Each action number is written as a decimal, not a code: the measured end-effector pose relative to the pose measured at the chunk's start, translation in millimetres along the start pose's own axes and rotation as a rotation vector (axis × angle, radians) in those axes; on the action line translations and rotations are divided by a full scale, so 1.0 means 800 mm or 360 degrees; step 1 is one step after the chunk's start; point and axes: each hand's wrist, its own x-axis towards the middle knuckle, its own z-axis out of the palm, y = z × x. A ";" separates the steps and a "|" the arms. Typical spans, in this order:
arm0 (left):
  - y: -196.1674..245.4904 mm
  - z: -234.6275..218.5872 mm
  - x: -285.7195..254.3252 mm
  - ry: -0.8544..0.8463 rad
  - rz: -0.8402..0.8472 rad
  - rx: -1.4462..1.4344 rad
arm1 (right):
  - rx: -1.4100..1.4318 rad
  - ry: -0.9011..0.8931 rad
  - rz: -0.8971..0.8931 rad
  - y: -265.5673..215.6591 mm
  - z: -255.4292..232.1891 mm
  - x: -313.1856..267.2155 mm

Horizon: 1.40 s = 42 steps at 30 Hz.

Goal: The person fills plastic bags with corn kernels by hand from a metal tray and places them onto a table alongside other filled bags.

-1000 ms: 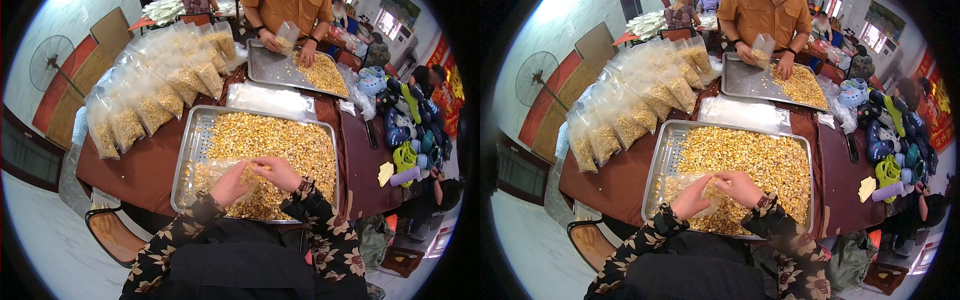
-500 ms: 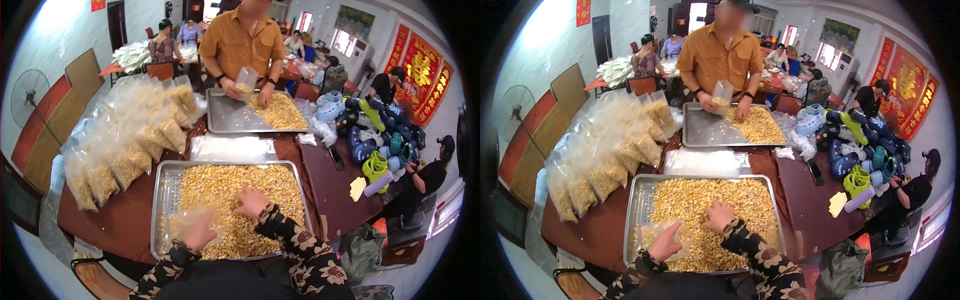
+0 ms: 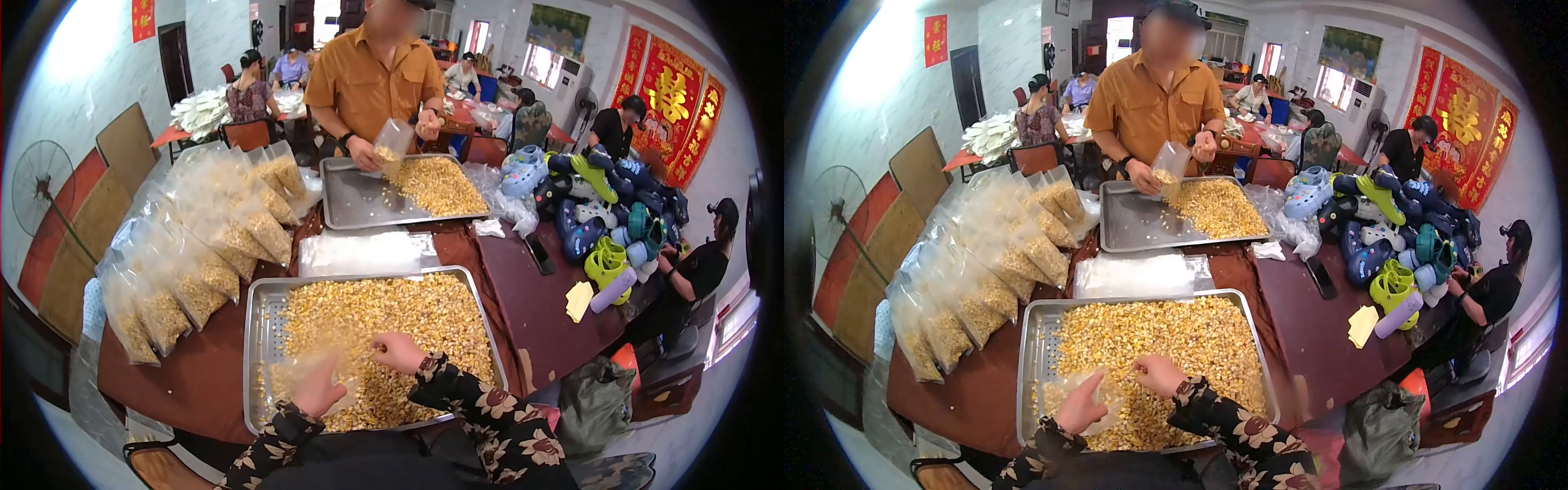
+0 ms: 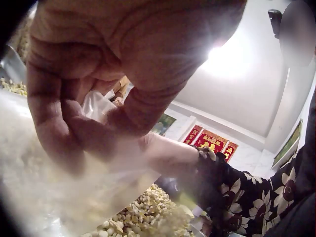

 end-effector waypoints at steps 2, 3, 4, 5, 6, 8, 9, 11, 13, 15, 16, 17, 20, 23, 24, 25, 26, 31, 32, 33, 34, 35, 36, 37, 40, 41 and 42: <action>-0.004 0.002 0.002 -0.0005 0.0006 0.0004 | 0.0141 -0.0057 -0.0020 -0.015 0.005 0.005; -0.006 0.003 0.004 -0.0004 0.0023 0.0007 | 0.0155 -0.0072 -0.0012 -0.023 0.012 0.008; -0.007 0.002 0.004 0.0010 0.0077 0.0035 | 0.0202 -0.0085 -0.0026 -0.034 0.018 0.009; -0.006 0.001 0.004 0.0005 0.0052 0.0027 | 0.0248 -0.0102 -0.0038 -0.046 0.022 0.009; -0.002 -0.002 0.005 0.0022 0.0129 0.0059 | 0.0361 -0.0169 -0.0011 -0.061 0.023 0.005; 0.001 -0.004 0.003 0.0063 0.0075 0.0095 | 0.0281 -0.0232 0.0015 -0.079 0.017 0.005; -0.003 -0.002 0.001 0.0059 0.0040 0.0084 | 0.0184 -0.0266 0.0025 -0.083 0.015 0.007; -0.013 0.001 0.001 0.0226 0.0252 0.0130 | 0.0157 -0.0118 0.0093 -0.060 0.003 0.016; 0.004 -0.006 -0.004 0.0174 0.0136 0.0107 | 0.0037 0.0053 0.0207 -0.028 -0.016 0.029; 0.012 -0.010 -0.008 0.0047 0.0030 0.0066 | -0.0313 0.0256 0.0161 0.023 -0.033 0.039; 0.008 -0.007 -0.009 0.0051 0.0024 0.0060 | -0.0579 0.0350 0.0083 0.040 -0.045 0.040; 0.001 -0.003 -0.007 0.0091 0.0105 0.0096 | -0.0580 0.0343 0.0080 0.048 -0.053 0.036; 0.003 -0.009 -0.008 0.0115 0.0178 0.0087 | -0.0850 0.0363 0.0449 0.051 -0.060 0.036; 0.020 -0.025 -0.013 0.0042 0.0110 0.0012 | -0.0980 0.0141 0.0654 0.035 -0.043 0.023; 0.021 -0.027 -0.016 -0.0017 0.0059 -0.0011 | -0.0931 0.0116 0.0543 0.024 -0.036 0.016; 0.014 -0.025 -0.016 -0.0028 0.0046 -0.0016 | -0.0880 0.0090 0.0434 0.014 -0.028 0.008; 0.004 -0.021 -0.013 0.0024 0.0144 -0.0019 | -0.0933 0.0131 0.0358 0.006 -0.020 0.000; 0.000 -0.029 -0.010 -0.0021 0.0291 0.0027 | -0.0577 0.0213 0.0473 0.017 0.005 -0.008; -0.001 -0.029 -0.008 -0.0010 0.0297 0.0058 | -0.0439 0.0216 0.0460 0.018 0.002 -0.009; -0.002 -0.030 -0.006 0.0002 0.0300 0.0089 | -0.0300 0.0217 0.0446 0.016 -0.002 -0.008; -0.004 -0.030 -0.004 -0.0007 0.0303 0.0080 | -0.0201 0.0269 0.0317 0.015 -0.006 -0.007; -0.006 -0.030 -0.002 -0.0003 0.0297 0.0098 | -0.0205 0.0267 0.0332 0.014 -0.006 -0.007; -0.007 -0.030 -0.001 -0.0003 0.0292 0.0116 | 0.0229 0.0171 0.0562 0.001 -0.010 -0.005; -0.007 -0.031 0.000 -0.0024 0.0294 0.0105 | 0.0668 0.0077 0.0790 -0.015 -0.014 -0.003; -0.011 -0.030 0.001 -0.0090 0.0219 0.0141 | 0.0751 -0.0005 0.0715 -0.066 -0.006 0.001; -0.016 -0.028 0.003 -0.0062 0.0257 0.0156 | 0.0862 -0.0051 0.0650 -0.084 -0.003 0.003; -0.016 -0.030 0.003 -0.0032 0.0296 0.0173 | 0.0795 -0.0171 0.0644 -0.106 -0.006 0.005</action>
